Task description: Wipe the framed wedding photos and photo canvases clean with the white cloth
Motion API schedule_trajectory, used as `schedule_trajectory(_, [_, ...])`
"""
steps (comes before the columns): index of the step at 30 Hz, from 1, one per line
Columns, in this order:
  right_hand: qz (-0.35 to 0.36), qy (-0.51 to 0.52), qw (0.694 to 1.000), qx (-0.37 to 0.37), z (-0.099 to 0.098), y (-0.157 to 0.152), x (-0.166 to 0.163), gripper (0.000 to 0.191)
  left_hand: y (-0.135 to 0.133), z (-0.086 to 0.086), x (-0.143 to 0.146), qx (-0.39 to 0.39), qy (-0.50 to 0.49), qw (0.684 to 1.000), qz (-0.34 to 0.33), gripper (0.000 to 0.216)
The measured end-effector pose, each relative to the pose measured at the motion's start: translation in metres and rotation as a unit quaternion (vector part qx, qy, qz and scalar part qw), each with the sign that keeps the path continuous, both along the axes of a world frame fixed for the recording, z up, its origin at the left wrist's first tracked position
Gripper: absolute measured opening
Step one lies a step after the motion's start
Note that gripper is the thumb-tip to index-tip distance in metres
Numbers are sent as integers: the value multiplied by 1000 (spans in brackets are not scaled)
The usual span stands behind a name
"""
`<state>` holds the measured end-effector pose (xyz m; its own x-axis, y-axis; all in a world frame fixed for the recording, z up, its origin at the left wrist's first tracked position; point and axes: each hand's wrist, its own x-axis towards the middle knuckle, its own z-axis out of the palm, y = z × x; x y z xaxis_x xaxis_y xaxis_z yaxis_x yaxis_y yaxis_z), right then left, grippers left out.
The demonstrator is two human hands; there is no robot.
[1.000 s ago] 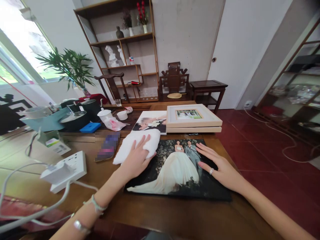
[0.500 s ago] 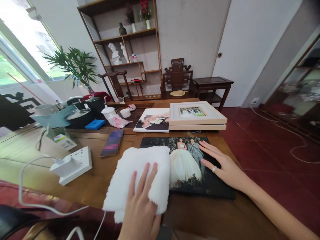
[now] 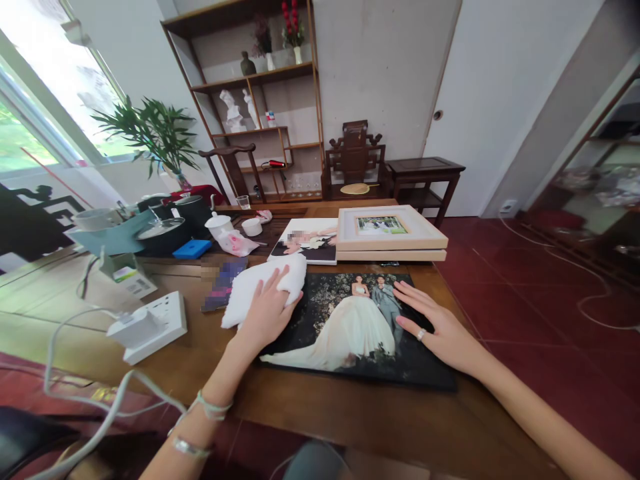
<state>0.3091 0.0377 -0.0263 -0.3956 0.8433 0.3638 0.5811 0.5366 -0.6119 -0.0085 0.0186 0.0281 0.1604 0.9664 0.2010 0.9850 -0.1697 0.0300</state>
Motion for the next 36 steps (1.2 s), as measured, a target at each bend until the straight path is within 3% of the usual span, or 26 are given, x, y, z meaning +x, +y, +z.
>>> schedule_trajectory(5, [2, 0, 1000, -2, 1, 0, 0, 48, -39, -3, 16, -4, 41, 997, -66, 31])
schedule_trajectory(9, [3, -5, 1000, -7, 3, -1, -1, 49, -88, -15, 38, 24, -1, 992, -126, 17])
schedule_trajectory(12, [2, -7, 1000, -5, 3, -2, -1, 49, -101, -20, 46, 40, -33, 982, -184, 12])
schedule_trajectory(15, [2, -12, 1000, -2, 1, -1, 0, 49, -80, -14, 42, 25, -17, 989, -144, 22])
schedule_trajectory(20, [7, -17, 1000, -1, -1, 1, 1, 51, -12, -1, 19, 10, 29, 994, -109, 42])
schedule_trajectory(24, [5, -8, 1000, 1, 0, 0, 1, 50, 8, -2, 17, 26, 50, 992, -114, 36])
schedule_trajectory(27, [7, -9, 1000, 1, 0, 0, 1, 50, -15, -4, 30, 16, 61, 991, -118, 21])
schedule_trajectory(30, [11, -15, 1000, 0, 1, -1, 1, 50, -56, -8, 46, 16, 46, 990, -135, 15])
schedule_trajectory(33, [12, -16, 1000, 3, 1, -2, 0, 49, -92, -18, 58, 49, 27, 977, -205, 11])
schedule_trajectory(36, [7, -14, 1000, 7, 0, -1, 0, 49, -106, -26, 66, 85, 24, 965, -245, 10])
